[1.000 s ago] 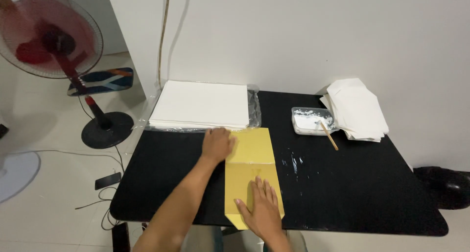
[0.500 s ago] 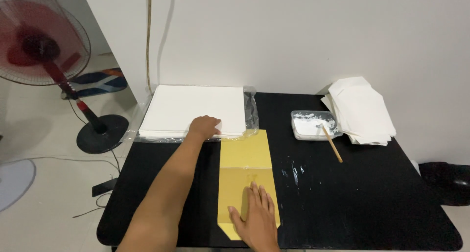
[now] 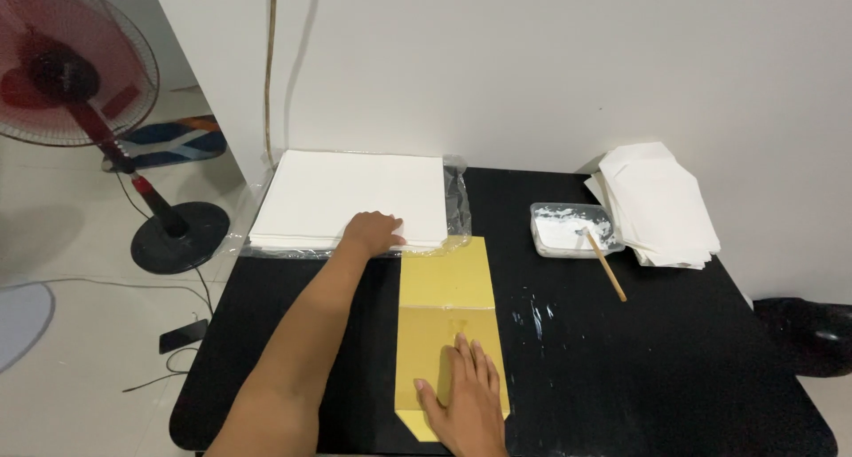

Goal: Manually assembling paper bags by folding paper around a template and applying glue with a brush.

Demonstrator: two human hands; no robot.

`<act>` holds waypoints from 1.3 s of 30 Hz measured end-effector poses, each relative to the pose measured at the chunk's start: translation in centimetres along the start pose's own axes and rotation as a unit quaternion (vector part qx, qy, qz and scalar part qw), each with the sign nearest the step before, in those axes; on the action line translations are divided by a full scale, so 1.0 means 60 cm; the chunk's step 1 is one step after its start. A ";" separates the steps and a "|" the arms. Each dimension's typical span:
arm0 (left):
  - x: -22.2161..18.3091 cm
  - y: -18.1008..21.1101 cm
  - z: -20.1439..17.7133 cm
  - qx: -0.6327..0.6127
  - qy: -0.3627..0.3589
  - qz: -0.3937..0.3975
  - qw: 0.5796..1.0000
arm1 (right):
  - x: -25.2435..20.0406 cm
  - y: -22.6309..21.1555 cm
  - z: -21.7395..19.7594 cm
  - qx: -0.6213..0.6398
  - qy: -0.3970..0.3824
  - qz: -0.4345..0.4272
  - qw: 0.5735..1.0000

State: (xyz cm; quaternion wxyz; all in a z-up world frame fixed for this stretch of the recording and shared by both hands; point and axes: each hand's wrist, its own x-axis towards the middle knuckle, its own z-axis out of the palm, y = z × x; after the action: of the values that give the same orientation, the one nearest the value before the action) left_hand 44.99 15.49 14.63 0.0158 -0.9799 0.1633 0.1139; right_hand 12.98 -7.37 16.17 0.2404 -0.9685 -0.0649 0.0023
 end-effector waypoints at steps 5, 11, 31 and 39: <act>-0.004 0.001 -0.011 -0.006 -0.013 -0.005 1.000 | 0.000 -0.001 -0.003 0.001 0.000 -0.003 1.000; -0.007 0.000 -0.025 -0.024 -0.032 -0.017 0.999 | 0.001 0.003 0.001 0.008 0.017 -0.010 1.000; -0.109 0.034 0.012 -0.062 0.268 0.011 0.961 | -0.013 0.006 -0.003 0.055 0.041 -0.015 0.998; -0.360 0.049 0.035 -0.199 0.119 -0.044 0.972 | -0.027 0.030 0.007 0.187 0.240 -0.069 0.950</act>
State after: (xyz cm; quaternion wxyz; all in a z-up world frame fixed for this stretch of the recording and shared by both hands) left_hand 23.71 19.70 17.51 -0.1938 -0.9761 0.0952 0.0257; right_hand 11.60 -8.95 14.91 0.4251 -0.8715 -0.0702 -0.2343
